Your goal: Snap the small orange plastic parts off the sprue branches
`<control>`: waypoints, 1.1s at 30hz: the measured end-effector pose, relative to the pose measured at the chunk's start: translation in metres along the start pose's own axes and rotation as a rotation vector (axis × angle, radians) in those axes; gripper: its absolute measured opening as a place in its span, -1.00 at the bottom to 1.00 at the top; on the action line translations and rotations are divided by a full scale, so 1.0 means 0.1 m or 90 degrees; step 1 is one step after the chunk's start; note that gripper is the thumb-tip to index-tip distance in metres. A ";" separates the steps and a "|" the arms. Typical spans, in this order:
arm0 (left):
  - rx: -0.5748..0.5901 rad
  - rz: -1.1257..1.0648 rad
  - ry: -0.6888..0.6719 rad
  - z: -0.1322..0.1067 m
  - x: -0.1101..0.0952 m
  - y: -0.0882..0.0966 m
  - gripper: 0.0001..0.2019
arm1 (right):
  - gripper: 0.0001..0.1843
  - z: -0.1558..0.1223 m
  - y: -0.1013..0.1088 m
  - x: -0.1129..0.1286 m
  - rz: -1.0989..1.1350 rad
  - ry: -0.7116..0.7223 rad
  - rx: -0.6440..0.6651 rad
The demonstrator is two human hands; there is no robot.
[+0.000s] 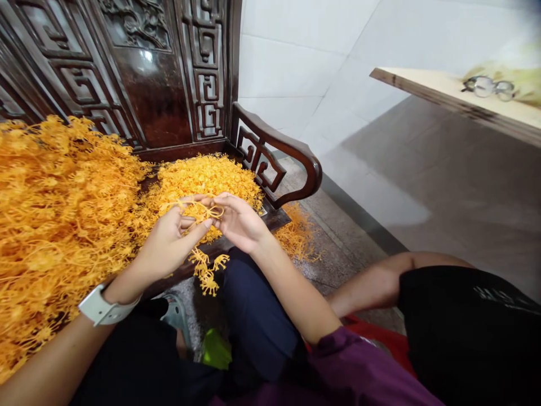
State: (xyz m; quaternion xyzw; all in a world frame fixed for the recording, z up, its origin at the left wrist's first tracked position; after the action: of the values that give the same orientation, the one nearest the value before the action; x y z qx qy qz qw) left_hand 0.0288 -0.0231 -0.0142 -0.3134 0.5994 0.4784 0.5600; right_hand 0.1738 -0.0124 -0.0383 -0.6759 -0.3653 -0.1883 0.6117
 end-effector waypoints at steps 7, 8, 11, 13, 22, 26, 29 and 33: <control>-0.013 -0.065 0.023 0.02 0.00 -0.03 -0.39 | -0.93 -0.02 -0.13 -0.03 0.131 -0.004 0.010; -0.016 -0.071 0.020 0.02 -0.01 -0.02 -0.41 | -0.95 -0.03 -0.14 -0.04 0.134 -0.002 0.004; -0.032 -0.050 0.001 0.02 -0.02 0.01 -0.48 | -0.94 -0.05 -0.18 -0.01 0.122 0.025 0.001; -0.048 0.025 -0.003 -0.01 -0.02 0.04 -0.52 | -0.91 -0.06 -0.16 0.08 0.111 0.085 -0.002; -0.058 0.086 0.011 -0.14 -0.03 0.07 -0.62 | -0.85 -0.06 0.13 0.25 0.065 0.109 -0.062; -0.093 0.107 -0.008 -0.12 -0.05 0.12 -0.59 | -0.82 -0.11 0.05 0.28 -0.006 0.166 -0.016; -0.088 0.120 -0.011 -0.11 -0.05 0.11 -0.59 | -0.75 -0.18 -0.01 0.31 -0.094 0.238 -0.016; -0.008 0.132 0.009 -0.12 -0.01 0.07 -0.66 | -0.49 -0.35 -0.15 0.37 -0.436 0.388 -0.062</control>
State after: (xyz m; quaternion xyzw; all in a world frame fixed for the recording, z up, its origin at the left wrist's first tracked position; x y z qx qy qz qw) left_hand 0.0177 -0.0318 -0.0124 -0.2564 0.6293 0.5357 0.5013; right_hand 0.1937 -0.0362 0.0045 -0.4582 -0.3617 -0.5868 0.5612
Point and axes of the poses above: each hand's wrist, its own z-axis towards the middle knuckle, its own y-axis out of the back of the hand, x = y × z, the point moved 6 cm from there along z, towards the middle knuckle, and after that the axes turned 2 degrees about -x, right-handed, at the moved point
